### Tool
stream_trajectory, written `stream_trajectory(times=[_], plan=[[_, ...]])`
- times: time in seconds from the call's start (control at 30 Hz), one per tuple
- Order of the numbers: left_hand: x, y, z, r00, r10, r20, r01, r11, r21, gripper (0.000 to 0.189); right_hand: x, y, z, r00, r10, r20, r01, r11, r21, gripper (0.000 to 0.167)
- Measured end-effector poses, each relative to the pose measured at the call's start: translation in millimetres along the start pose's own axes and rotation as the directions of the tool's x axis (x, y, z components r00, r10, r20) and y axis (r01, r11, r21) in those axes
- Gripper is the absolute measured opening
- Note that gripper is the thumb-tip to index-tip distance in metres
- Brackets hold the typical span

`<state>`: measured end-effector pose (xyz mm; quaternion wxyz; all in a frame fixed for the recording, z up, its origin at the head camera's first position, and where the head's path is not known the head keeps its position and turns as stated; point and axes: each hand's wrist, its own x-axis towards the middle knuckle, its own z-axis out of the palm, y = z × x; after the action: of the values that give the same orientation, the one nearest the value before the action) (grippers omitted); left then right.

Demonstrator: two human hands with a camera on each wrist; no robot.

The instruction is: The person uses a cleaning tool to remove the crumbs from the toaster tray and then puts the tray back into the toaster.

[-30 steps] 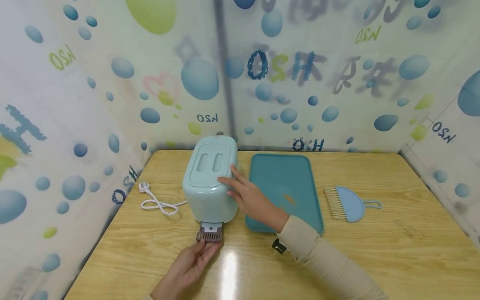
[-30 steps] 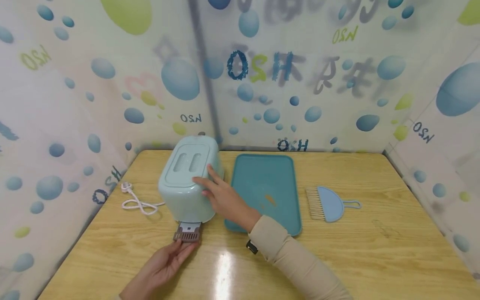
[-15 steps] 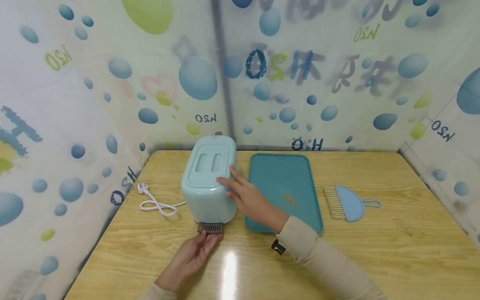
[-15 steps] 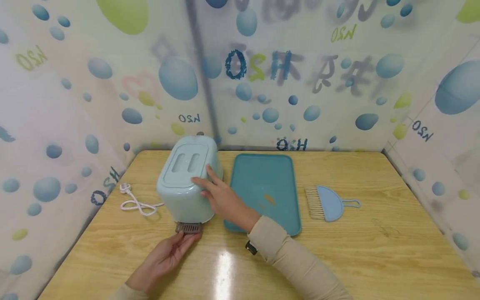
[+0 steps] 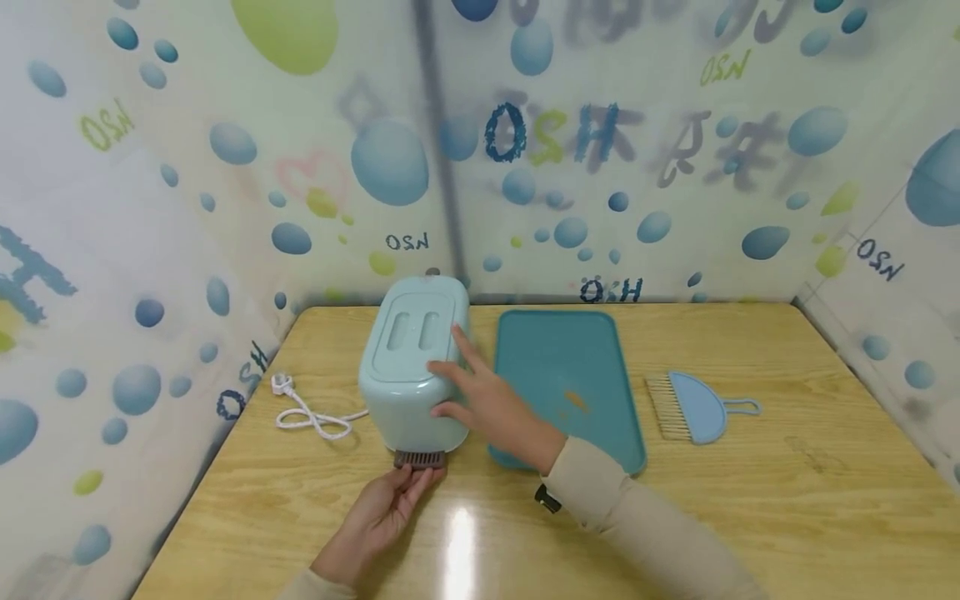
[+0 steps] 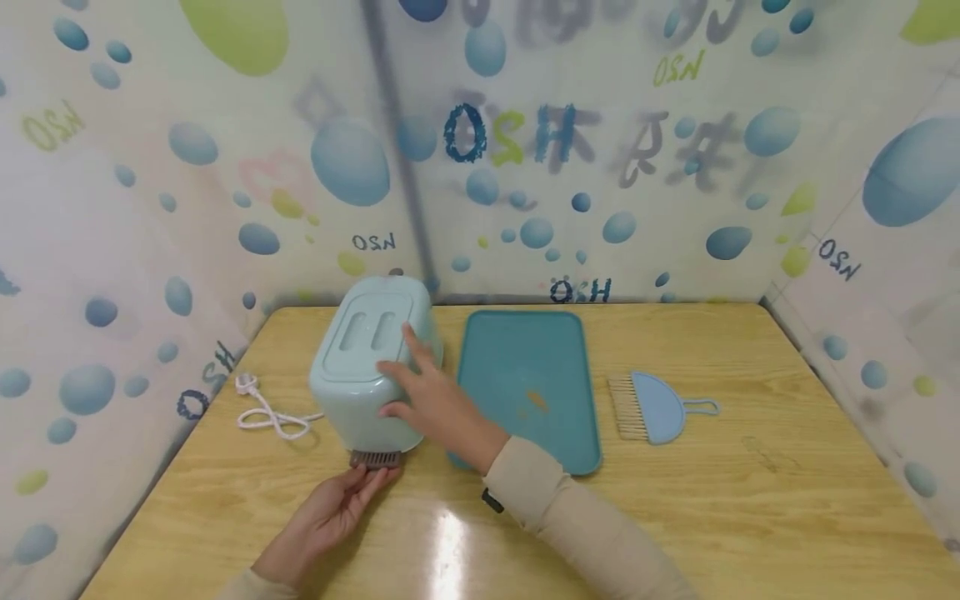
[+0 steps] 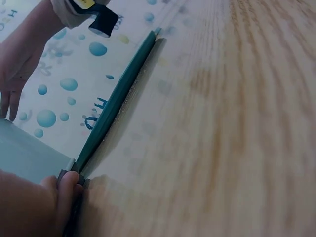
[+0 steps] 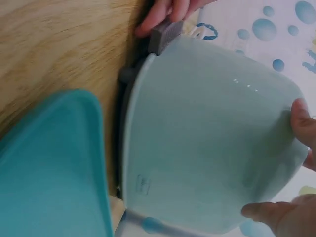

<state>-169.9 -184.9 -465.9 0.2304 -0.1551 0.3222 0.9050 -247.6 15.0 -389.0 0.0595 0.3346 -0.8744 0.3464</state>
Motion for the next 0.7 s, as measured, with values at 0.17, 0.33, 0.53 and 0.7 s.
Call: stream_trajectory(times=[0.17,0.33,0.53,0.7], plan=[[-1.0,-1.6,-2.5,1.0,0.003,0.011,-0.003,0.998,0.065,0.048,6.7,-6.9,-0.8,0.999,-0.025,0.04,0.029,0.993,-0.11,0.059],[-1.5,-0.6,-4.9,0.998,-0.035,0.043,0.03,0.993,0.11,0.039,9.7,-8.1,-1.1,0.998,-0.04,0.057,0.049,0.987,-0.15,0.059],[-0.6,-0.2,-2.5,0.998,-0.048,0.043,0.044,0.996,0.077,0.038,9.1,-5.4,-0.6,0.996,-0.075,0.043,0.082,0.977,-0.196,0.064],[-0.5,-0.3,-1.6,0.998,-0.053,0.026,0.051,0.996,0.075,0.041,7.9,-4.8,0.0,0.995,-0.087,0.049,0.096,0.966,-0.238,0.065]])
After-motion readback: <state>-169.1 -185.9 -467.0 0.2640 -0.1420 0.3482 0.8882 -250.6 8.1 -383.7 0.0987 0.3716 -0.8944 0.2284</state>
